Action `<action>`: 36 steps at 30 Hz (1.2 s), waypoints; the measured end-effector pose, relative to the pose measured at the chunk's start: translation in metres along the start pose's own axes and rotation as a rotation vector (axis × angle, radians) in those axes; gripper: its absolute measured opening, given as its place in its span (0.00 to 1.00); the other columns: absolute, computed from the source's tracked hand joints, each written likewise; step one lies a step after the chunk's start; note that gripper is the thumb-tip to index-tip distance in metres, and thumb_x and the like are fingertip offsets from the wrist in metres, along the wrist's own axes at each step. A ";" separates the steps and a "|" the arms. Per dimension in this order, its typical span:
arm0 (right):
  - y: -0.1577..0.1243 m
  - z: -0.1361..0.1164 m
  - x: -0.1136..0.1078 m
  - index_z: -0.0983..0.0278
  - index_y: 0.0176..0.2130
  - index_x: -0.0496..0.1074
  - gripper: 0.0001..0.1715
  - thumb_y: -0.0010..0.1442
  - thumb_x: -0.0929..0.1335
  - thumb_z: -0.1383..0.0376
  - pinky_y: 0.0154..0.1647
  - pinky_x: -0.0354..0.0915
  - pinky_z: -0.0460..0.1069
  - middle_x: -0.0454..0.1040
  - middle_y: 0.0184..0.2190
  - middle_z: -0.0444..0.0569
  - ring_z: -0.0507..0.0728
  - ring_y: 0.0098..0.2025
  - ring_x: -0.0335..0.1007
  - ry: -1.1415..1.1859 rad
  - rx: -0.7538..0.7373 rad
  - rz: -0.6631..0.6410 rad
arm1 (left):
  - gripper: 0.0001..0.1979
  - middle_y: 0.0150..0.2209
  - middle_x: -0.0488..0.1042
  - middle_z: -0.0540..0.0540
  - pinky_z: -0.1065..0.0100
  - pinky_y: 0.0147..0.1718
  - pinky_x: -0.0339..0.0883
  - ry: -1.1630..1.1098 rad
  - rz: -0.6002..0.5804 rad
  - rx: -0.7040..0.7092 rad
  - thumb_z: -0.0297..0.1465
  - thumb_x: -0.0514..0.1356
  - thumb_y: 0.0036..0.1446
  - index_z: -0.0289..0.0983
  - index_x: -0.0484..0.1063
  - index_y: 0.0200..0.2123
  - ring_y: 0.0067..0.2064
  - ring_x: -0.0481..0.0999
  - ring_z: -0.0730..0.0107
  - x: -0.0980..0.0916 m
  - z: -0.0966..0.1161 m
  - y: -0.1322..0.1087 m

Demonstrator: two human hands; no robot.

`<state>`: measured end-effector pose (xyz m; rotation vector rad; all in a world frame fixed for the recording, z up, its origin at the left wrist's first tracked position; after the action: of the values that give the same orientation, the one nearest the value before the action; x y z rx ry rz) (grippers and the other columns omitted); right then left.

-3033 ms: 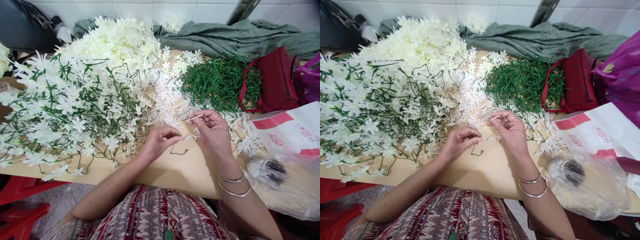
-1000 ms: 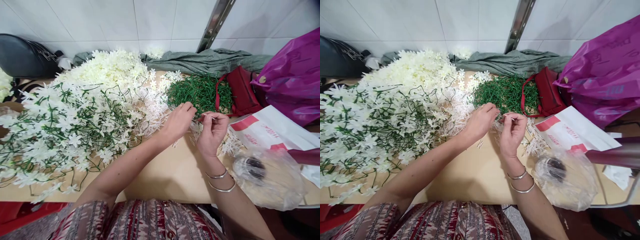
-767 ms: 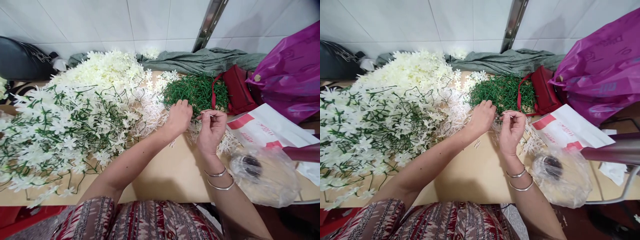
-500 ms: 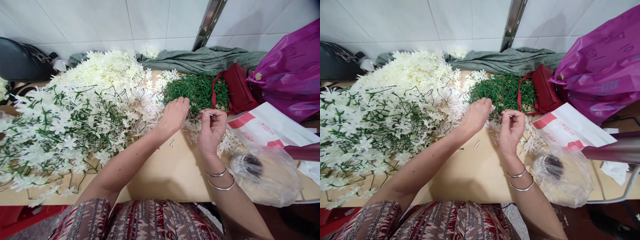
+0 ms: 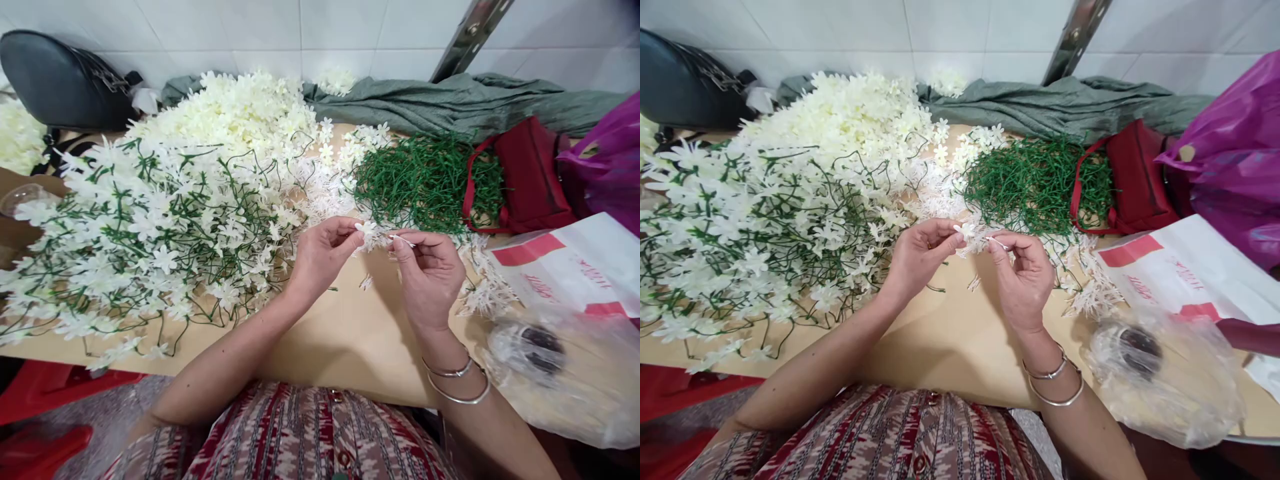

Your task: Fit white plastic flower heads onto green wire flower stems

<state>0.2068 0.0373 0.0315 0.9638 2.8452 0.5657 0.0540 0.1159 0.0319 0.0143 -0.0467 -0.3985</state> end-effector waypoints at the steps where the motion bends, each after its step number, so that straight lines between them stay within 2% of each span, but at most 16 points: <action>1: -0.002 -0.002 0.002 0.60 0.37 0.76 0.05 0.62 0.75 0.63 0.47 0.73 0.57 0.80 0.37 0.47 0.58 0.40 0.78 -0.014 -0.025 -0.028 | 0.08 0.37 0.84 0.45 0.67 0.41 0.77 -0.036 -0.004 -0.024 0.34 0.68 0.60 0.35 0.79 0.40 0.37 0.83 0.70 -0.001 -0.004 -0.005; 5: -0.007 -0.004 0.008 0.58 0.36 0.77 0.02 0.62 0.74 0.64 0.52 0.72 0.61 0.79 0.38 0.48 0.60 0.45 0.77 -0.187 -0.140 -0.109 | 0.12 0.40 0.85 0.43 0.65 0.45 0.78 -0.096 -0.041 -0.064 0.36 0.70 0.59 0.35 0.79 0.42 0.40 0.84 0.69 0.002 -0.015 -0.017; 11: -0.008 0.000 0.008 0.56 0.37 0.78 0.02 0.62 0.74 0.65 0.54 0.72 0.61 0.78 0.41 0.48 0.59 0.47 0.76 -0.328 -0.169 -0.148 | 0.12 0.41 0.85 0.43 0.66 0.44 0.77 -0.043 -0.051 -0.045 0.37 0.69 0.61 0.35 0.81 0.44 0.41 0.84 0.68 0.008 -0.020 -0.024; 16: -0.010 0.002 0.012 0.56 0.37 0.79 0.04 0.63 0.73 0.67 0.57 0.70 0.62 0.78 0.43 0.48 0.59 0.49 0.76 -0.308 -0.119 -0.190 | 0.09 0.43 0.85 0.45 0.65 0.47 0.77 0.033 -0.009 0.031 0.35 0.66 0.64 0.37 0.81 0.44 0.43 0.84 0.67 0.006 -0.020 -0.026; 20: -0.009 0.008 0.013 0.57 0.38 0.81 0.02 0.63 0.74 0.64 0.59 0.70 0.62 0.78 0.45 0.50 0.60 0.53 0.75 -0.230 0.008 -0.234 | 0.09 0.43 0.85 0.45 0.63 0.48 0.77 0.079 0.043 0.057 0.36 0.64 0.67 0.39 0.82 0.43 0.44 0.83 0.66 0.004 -0.019 -0.028; 23: -0.009 0.011 0.012 0.58 0.37 0.81 0.01 0.61 0.75 0.63 0.56 0.71 0.60 0.79 0.46 0.51 0.60 0.53 0.76 -0.140 0.090 -0.247 | 0.09 0.42 0.85 0.45 0.63 0.48 0.77 0.071 0.044 0.097 0.36 0.64 0.67 0.39 0.82 0.43 0.44 0.82 0.66 0.004 -0.018 -0.029; 31: -0.006 0.013 0.009 0.59 0.33 0.78 0.03 0.59 0.75 0.68 0.50 0.72 0.57 0.78 0.45 0.50 0.59 0.51 0.76 -0.120 0.084 -0.228 | 0.08 0.44 0.85 0.45 0.62 0.51 0.78 0.091 0.029 0.138 0.34 0.62 0.69 0.39 0.82 0.44 0.46 0.84 0.65 0.008 -0.012 -0.034; 33: -0.005 0.014 0.007 0.59 0.36 0.77 0.04 0.58 0.75 0.68 0.49 0.72 0.56 0.78 0.46 0.50 0.59 0.50 0.76 -0.112 0.094 -0.224 | 0.08 0.44 0.85 0.45 0.62 0.51 0.78 0.140 0.025 0.161 0.33 0.62 0.69 0.39 0.81 0.44 0.45 0.84 0.65 0.009 -0.007 -0.036; 36: -0.003 0.017 0.006 0.57 0.43 0.78 0.13 0.57 0.75 0.66 0.47 0.73 0.55 0.78 0.51 0.50 0.57 0.47 0.77 -0.068 0.130 -0.234 | 0.07 0.44 0.85 0.45 0.61 0.50 0.78 0.202 0.008 0.206 0.34 0.63 0.69 0.39 0.79 0.44 0.44 0.84 0.64 0.010 -0.001 -0.039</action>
<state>0.2040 0.0440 0.0152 0.6373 2.9059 0.3212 0.0484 0.0760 0.0305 0.2569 0.1117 -0.3812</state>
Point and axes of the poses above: each hand's wrist, its own y-axis towards the middle knuckle, its own x-axis out of the palm, z = x × y, the point moved 4 cm from there along y, towards the middle knuckle
